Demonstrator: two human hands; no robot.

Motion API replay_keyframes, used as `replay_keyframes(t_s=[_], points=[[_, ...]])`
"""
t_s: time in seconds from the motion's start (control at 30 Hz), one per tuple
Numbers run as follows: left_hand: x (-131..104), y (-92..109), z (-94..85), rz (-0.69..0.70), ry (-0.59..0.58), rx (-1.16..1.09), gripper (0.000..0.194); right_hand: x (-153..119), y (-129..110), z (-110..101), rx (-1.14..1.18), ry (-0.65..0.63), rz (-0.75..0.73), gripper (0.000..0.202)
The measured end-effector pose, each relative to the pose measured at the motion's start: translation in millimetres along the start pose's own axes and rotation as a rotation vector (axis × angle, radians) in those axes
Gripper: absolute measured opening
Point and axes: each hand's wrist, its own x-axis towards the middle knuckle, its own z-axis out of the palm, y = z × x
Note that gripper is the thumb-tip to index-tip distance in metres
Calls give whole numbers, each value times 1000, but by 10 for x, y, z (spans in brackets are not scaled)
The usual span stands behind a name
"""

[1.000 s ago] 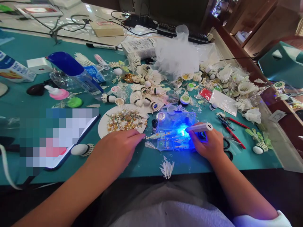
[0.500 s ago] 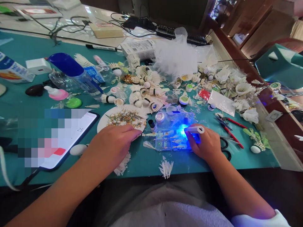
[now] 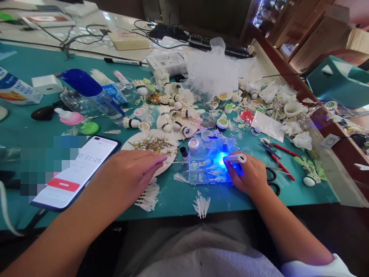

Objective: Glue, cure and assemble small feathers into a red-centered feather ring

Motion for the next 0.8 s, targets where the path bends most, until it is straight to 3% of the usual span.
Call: replay_keyframes(t_s=[0.13,0.33,0.47,0.8], points=[[-2,8,-64,74,55,-44,32,-14,9,11,0,4,-3,7],[25,178,-89,105,158,-98,20,-32,15,21,7,6,-15,9],[40,283,20,129,226,-117,10,-35,17,26,13,10,-22,10],[26,384,238,175,283,-146,15,4,-115,-105,124,180,-55,26]])
